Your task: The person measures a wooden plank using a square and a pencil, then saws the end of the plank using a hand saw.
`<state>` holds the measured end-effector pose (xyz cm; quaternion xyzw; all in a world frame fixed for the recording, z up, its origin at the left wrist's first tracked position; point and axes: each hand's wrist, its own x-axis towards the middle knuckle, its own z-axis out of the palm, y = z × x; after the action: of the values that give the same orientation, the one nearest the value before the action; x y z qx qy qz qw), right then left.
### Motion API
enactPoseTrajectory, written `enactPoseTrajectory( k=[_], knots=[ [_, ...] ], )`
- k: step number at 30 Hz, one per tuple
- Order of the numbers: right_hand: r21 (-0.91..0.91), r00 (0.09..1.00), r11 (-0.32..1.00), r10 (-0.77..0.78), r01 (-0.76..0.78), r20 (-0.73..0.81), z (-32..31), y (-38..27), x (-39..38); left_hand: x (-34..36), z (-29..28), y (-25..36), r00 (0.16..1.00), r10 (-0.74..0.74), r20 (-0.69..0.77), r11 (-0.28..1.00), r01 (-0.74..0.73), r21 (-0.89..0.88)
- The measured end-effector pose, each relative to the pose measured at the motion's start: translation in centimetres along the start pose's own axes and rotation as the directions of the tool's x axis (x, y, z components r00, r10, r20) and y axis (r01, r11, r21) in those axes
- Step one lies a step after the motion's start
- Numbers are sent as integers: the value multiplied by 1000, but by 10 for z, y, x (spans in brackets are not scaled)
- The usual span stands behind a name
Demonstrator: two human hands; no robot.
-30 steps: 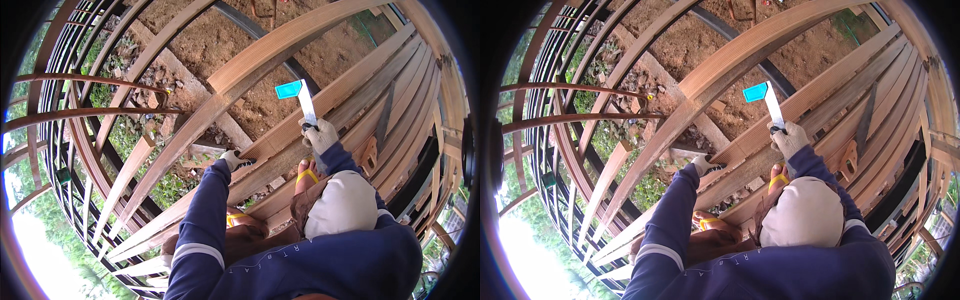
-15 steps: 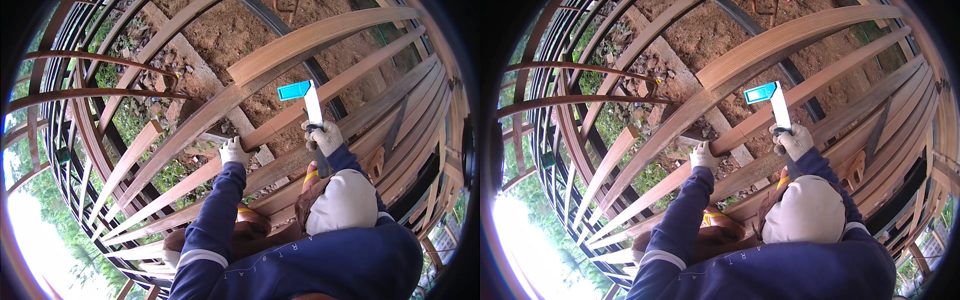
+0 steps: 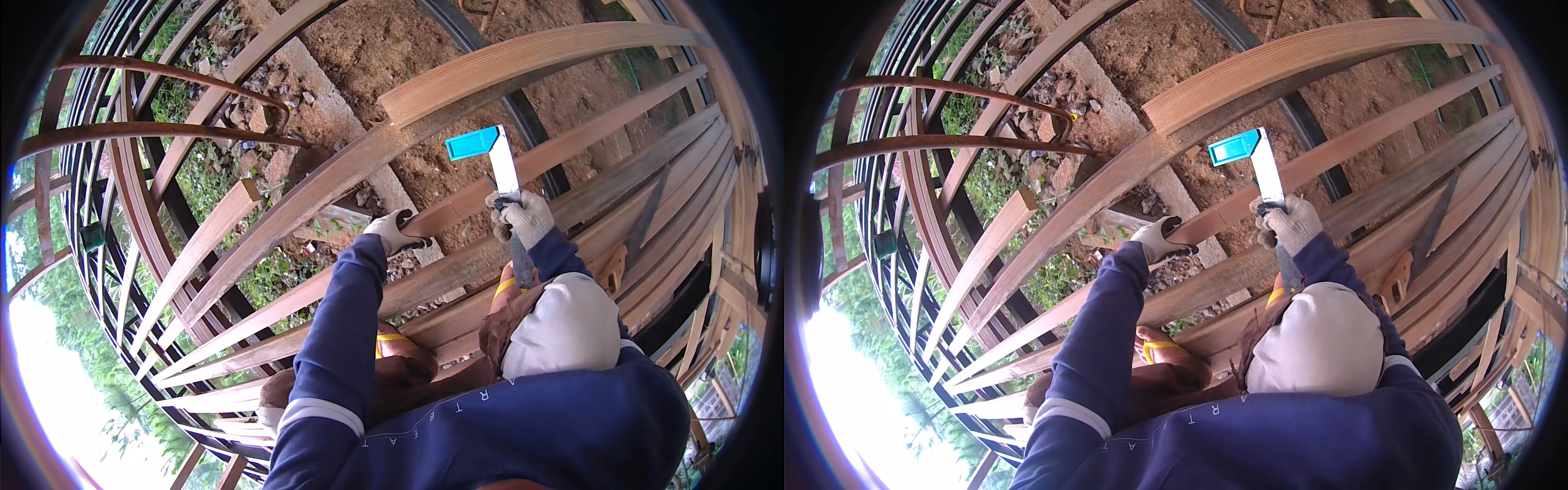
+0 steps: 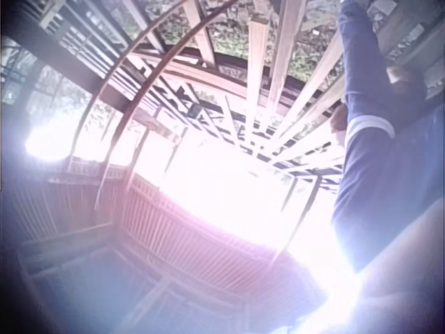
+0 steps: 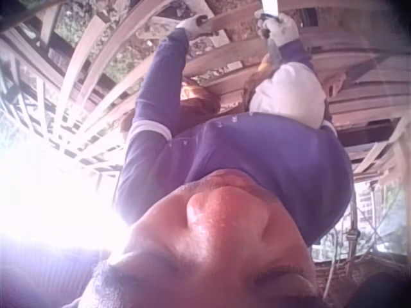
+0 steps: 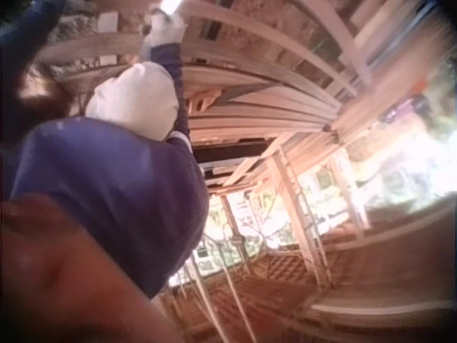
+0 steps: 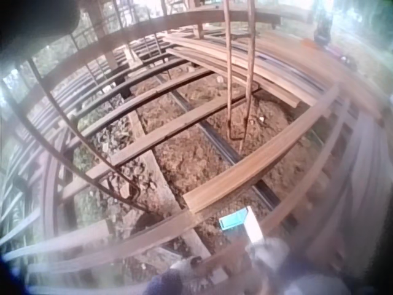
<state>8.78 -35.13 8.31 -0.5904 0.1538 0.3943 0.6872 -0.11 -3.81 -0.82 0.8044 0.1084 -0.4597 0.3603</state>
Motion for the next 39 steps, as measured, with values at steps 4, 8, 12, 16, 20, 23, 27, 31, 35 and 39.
enactPoseTrajectory(
  k=[4, 8, 12, 16, 20, 23, 27, 31, 35, 39],
  knots=[
    [-59, 994, 995, 83, -79, 72, 8, 4, -4, 16, -2, -5, 974, 112, -198, 773, -210, -598],
    [-157, 969, 974, 187, -162, 162, 28, 16, -4, 6, -28, 34, 823, 322, -467, 559, -564, -608],
    [-260, 938, 948, 250, -186, 241, 50, 34, -2, -14, -61, 57, 905, 200, -376, 950, -273, -153],
    [-397, 926, 914, 215, -80, 310, 57, 45, -2, -8, -66, 56, 951, 175, -257, 961, -222, -167],
    [-537, 940, 820, -3, 198, 342, 42, 44, -4, -4, -72, 47, 921, 174, -349, 952, -248, -181],
    [-497, 870, 717, -446, 488, 212, 25, 41, -2, -2, -82, 46, 935, 81, -346, 982, -134, -133],
    [-682, 836, 517, -475, 517, 274, 11, 51, -6, 14, -65, 55, 916, 170, -362, 985, -150, 83],
    [-757, 882, 471, -359, 453, 305, 9, 74, -13, 33, -46, 56, 934, 125, -334, 992, -126, 18],
    [-765, 880, 449, -342, 461, 330, 8, 89, -17, 32, -49, 47, 958, 174, -228, 983, -182, -14],
    [-714, 806, 412, -459, 565, 373, 5, 86, -16, 24, -43, 46, 965, 145, -220, 989, -145, 15]
  ],
)
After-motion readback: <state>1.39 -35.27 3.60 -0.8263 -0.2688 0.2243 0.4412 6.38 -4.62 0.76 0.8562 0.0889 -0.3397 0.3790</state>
